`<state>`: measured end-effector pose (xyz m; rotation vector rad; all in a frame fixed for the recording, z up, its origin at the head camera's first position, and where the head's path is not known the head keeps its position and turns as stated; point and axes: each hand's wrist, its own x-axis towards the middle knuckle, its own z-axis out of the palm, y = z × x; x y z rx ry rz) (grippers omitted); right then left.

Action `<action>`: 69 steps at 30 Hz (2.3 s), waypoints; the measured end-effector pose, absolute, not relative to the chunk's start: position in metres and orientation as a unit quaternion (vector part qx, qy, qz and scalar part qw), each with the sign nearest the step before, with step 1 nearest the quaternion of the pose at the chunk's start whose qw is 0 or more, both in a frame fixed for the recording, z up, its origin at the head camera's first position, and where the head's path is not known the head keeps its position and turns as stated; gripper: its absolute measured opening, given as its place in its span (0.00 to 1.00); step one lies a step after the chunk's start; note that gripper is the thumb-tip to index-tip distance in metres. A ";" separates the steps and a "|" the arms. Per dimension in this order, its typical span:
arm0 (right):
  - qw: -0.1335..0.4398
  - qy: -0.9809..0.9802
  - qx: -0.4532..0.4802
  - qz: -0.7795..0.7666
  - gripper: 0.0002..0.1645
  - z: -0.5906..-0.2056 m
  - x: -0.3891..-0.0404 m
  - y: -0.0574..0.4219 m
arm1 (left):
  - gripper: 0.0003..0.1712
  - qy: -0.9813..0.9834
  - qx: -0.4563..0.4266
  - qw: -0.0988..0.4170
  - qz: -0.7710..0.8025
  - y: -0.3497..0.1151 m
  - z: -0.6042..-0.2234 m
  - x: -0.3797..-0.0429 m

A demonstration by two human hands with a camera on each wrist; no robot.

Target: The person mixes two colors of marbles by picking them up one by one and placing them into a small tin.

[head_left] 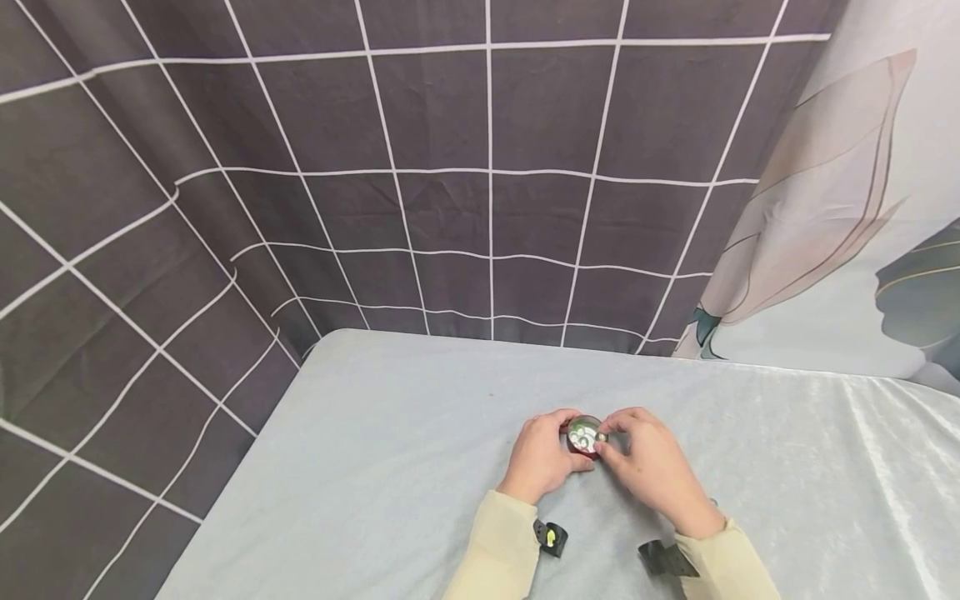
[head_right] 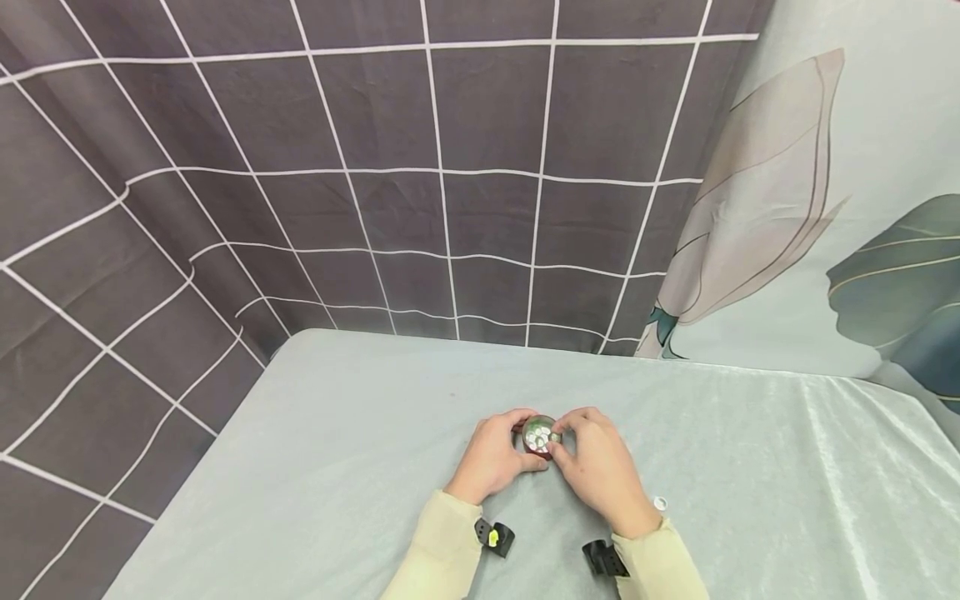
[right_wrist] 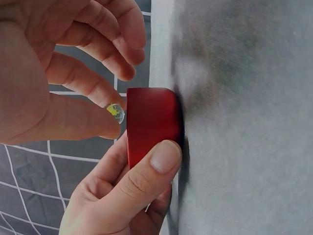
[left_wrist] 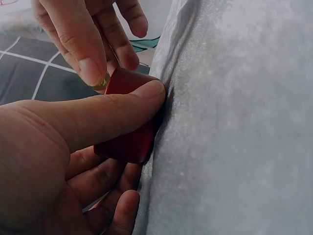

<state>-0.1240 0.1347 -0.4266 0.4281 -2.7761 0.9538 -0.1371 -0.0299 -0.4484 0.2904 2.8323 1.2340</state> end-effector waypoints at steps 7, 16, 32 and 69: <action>0.079 -0.934 0.137 0.320 0.07 -0.428 -0.124 0.134 | 0.32 0.914 0.094 0.015 0.394 -0.030 -0.449 -0.137; 0.076 -0.935 0.139 0.318 0.09 -0.430 -0.124 0.133 | 0.32 0.913 0.095 0.013 0.396 -0.030 -0.450 -0.137; 0.085 -0.932 0.145 0.322 0.09 -0.428 -0.126 0.137 | 0.32 0.912 0.093 0.015 0.399 -0.030 -0.450 -0.139; 0.117 -0.934 0.141 0.307 0.11 -0.416 -0.108 0.159 | 0.33 0.913 0.087 0.022 0.399 -0.029 -0.449 -0.136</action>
